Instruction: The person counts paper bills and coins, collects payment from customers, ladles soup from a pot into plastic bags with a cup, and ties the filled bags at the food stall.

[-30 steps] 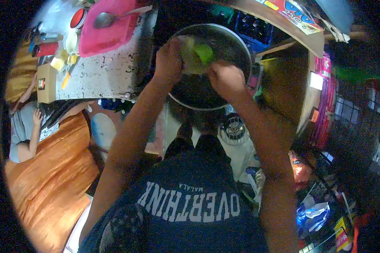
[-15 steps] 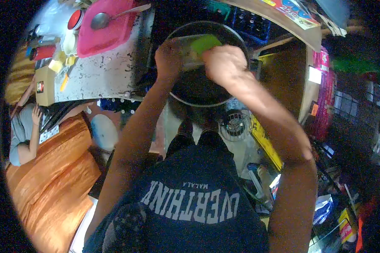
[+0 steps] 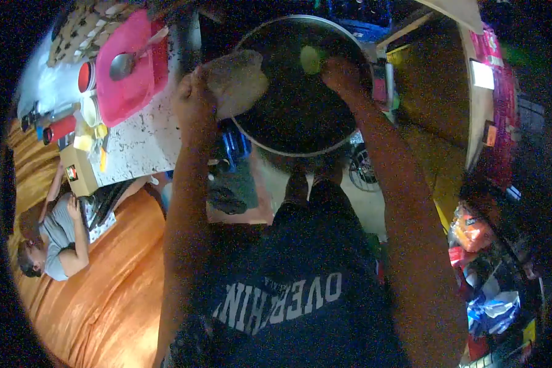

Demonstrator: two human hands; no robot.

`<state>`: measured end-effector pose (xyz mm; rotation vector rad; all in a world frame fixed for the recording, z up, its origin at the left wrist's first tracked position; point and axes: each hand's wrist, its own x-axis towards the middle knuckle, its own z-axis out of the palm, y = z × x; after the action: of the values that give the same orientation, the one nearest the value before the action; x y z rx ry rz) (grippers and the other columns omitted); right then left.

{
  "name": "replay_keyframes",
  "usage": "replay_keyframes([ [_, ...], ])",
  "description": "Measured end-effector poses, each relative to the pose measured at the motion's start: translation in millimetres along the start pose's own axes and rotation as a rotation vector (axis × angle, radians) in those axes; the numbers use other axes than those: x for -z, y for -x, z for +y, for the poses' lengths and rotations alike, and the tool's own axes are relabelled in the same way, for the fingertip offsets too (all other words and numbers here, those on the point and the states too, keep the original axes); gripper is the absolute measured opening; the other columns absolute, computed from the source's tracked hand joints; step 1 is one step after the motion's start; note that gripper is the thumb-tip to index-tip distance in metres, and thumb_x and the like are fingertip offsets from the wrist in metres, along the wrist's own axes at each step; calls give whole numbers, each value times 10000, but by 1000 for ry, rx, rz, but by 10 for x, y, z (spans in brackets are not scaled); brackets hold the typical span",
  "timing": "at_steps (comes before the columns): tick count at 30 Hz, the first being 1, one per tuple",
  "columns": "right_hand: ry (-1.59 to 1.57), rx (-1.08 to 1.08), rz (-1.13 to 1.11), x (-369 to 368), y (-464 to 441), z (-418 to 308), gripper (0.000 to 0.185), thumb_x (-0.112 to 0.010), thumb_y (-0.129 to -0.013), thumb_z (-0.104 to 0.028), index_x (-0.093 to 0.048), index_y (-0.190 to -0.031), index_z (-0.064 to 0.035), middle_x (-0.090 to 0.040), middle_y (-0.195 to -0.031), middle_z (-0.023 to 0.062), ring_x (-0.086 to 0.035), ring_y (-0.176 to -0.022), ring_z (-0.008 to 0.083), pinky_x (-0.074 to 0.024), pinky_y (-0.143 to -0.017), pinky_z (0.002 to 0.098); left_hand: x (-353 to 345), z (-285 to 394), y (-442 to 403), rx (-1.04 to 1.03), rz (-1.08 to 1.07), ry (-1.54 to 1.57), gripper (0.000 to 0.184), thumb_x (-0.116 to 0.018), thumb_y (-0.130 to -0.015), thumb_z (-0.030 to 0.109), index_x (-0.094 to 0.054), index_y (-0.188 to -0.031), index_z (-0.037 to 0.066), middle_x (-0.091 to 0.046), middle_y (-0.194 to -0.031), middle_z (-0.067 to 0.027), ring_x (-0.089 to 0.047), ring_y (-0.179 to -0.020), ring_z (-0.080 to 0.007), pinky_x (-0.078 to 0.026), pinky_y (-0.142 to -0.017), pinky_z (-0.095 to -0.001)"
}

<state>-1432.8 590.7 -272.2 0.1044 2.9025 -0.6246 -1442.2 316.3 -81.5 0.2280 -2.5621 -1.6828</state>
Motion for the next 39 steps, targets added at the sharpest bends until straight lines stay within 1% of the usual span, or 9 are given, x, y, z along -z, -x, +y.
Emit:
replay_keyframes([
  [11,315,23,361,-849,-288,-162,285,-499,-858,-259,-663,-996,-71,-652,-1016,217,-639,-976,315,-492,-842,459,273,1,7,-91,17,-244,354,-490,-975,275,-580,-773,-1,-504,-630,-57,-449,-621,-123,-387,-569,-307],
  [14,-434,-163,33,-687,-89,-120,344,-479,-916,-323,-633,-1101,-77,-635,-1096,197,-619,-998,290,-463,-855,460,279,12,5,-39,5,-200,336,-492,-971,255,-593,-798,-15,-556,-653,-84,-498,-637,-135,-413,-590,-327],
  [16,-493,-133,-52,-1051,-28,287,414,-485,-935,-430,-623,-1113,-83,-649,-963,98,-600,-829,207,-471,-737,406,284,-8,-21,25,-3,-218,322,-493,-968,241,-603,-823,-25,-584,-678,-101,-520,-652,-140,-426,-604,-331],
  [19,-886,-303,-281,-152,342,-16,388,-541,-924,-434,-636,-1072,-89,-577,-814,6,-499,-705,99,-426,-626,291,292,87,5,51,-18,-188,298,-491,-963,216,-622,-883,-40,-628,-727,-130,-558,-677,-154,-450,-633,-333],
  [22,-890,-338,-149,210,442,-88,261,-587,-919,-344,-647,-974,-96,-495,-716,-59,-404,-601,36,-327,-525,205,219,31,-21,16,-23,-73,291,-487,-961,204,-635,-942,-45,-650,-765,-145,-580,-696,-165,-466,-660,-328],
  [25,-789,-159,-189,866,574,-198,268,-575,-935,-347,-659,-964,-94,-550,-761,-33,-475,-682,91,-400,-640,240,175,59,-6,29,-50,31,291,-486,-958,202,-637,-968,-47,-655,-781,-151,-592,-709,-169,-472,-671,-330],
  [29,-1048,-135,-256,1636,711,-676,222,-569,-947,-290,-656,-917,-88,-502,-707,-82,-407,-640,28,-349,-582,199,49,165,61,0,-44,-52,307,-489,-956,217,-634,-963,-54,-652,-775,-159,-588,-707,-158,-468,-665,-335],
  [35,-1202,-75,-260,1861,785,-1254,157,-526,-949,-193,-615,-906,-72,-480,-662,-60,-400,-557,27,-308,-502,176,-90,372,247,205,-126,53,336,-466,-963,229,-635,-954,-62,-618,-709,-148,-584,-652,-154,-472,-603,-349],
  [39,-1296,-136,-216,1669,851,-1510,127,-534,-931,-156,-625,-897,-75,-491,-666,-57,-419,-573,45,-336,-505,201,-228,295,343,73,-46,130,326,-446,-972,211,-639,-966,-52,-608,-692,-119,-573,-596,-133,-474,-516,-337],
])
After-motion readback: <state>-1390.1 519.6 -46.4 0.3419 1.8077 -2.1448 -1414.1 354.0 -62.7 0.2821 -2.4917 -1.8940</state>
